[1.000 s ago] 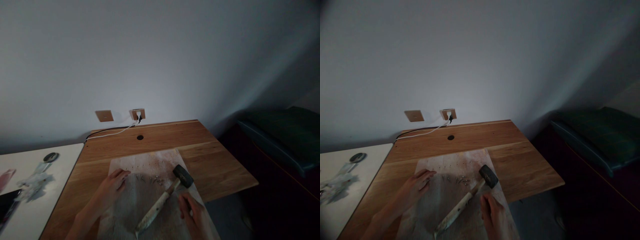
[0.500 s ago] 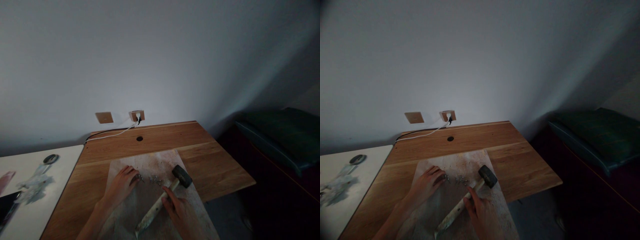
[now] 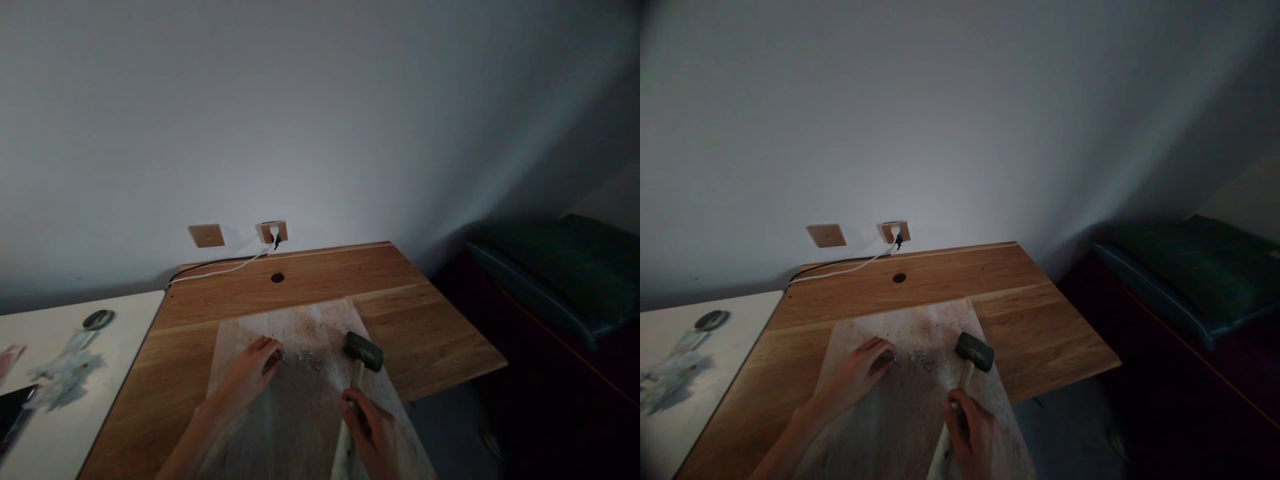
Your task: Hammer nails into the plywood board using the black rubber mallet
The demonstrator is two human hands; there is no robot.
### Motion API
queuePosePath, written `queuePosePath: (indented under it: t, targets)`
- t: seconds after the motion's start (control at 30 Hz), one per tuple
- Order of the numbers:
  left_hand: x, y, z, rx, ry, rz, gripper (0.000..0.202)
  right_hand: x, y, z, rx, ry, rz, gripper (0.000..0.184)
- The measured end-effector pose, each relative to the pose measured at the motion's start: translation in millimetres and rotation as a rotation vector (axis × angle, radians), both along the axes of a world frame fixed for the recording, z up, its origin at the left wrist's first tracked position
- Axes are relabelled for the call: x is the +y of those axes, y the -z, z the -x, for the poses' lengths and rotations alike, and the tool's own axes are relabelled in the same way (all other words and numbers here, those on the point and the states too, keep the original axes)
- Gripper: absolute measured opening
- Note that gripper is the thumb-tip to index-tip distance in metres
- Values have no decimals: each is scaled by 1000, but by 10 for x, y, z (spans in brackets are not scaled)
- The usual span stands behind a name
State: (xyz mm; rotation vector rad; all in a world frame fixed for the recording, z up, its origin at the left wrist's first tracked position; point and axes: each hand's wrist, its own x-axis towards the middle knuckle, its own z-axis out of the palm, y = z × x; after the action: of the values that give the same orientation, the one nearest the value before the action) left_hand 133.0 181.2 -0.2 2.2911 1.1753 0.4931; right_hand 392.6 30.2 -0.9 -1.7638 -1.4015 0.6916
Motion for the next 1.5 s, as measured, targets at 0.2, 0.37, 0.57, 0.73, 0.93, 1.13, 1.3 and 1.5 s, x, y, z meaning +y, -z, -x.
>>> queuePosePath:
  t: [0.2,0.37,0.57,0.73,0.93,1.13,1.3,1.5]
  targets:
    - [-29,-17,-104,-9,20,35,21,-130,81,-75,108,113,38,61]
    - [-66,-33,-315,-29,61,81,22,-104,78,-112,405,221,58,82]
    - [-43,-106,-444,-88,95,94,27,-69,50,-118,957,259,277,74]
    - [110,-215,-419,-192,35,52,21,-13,16,-118,1126,184,292,76]
    - [222,-222,-582,-191,46,25,11,-30,-50,-225,492,135,141,72]
    - [173,-151,-668,-180,57,48,10,-37,46,-380,108,121,108,70]
    - [170,-114,-627,-164,34,55,10,-58,159,-361,85,184,101,69]
    - [169,-79,-628,-143,43,42,11,-44,122,-408,69,93,126,67]
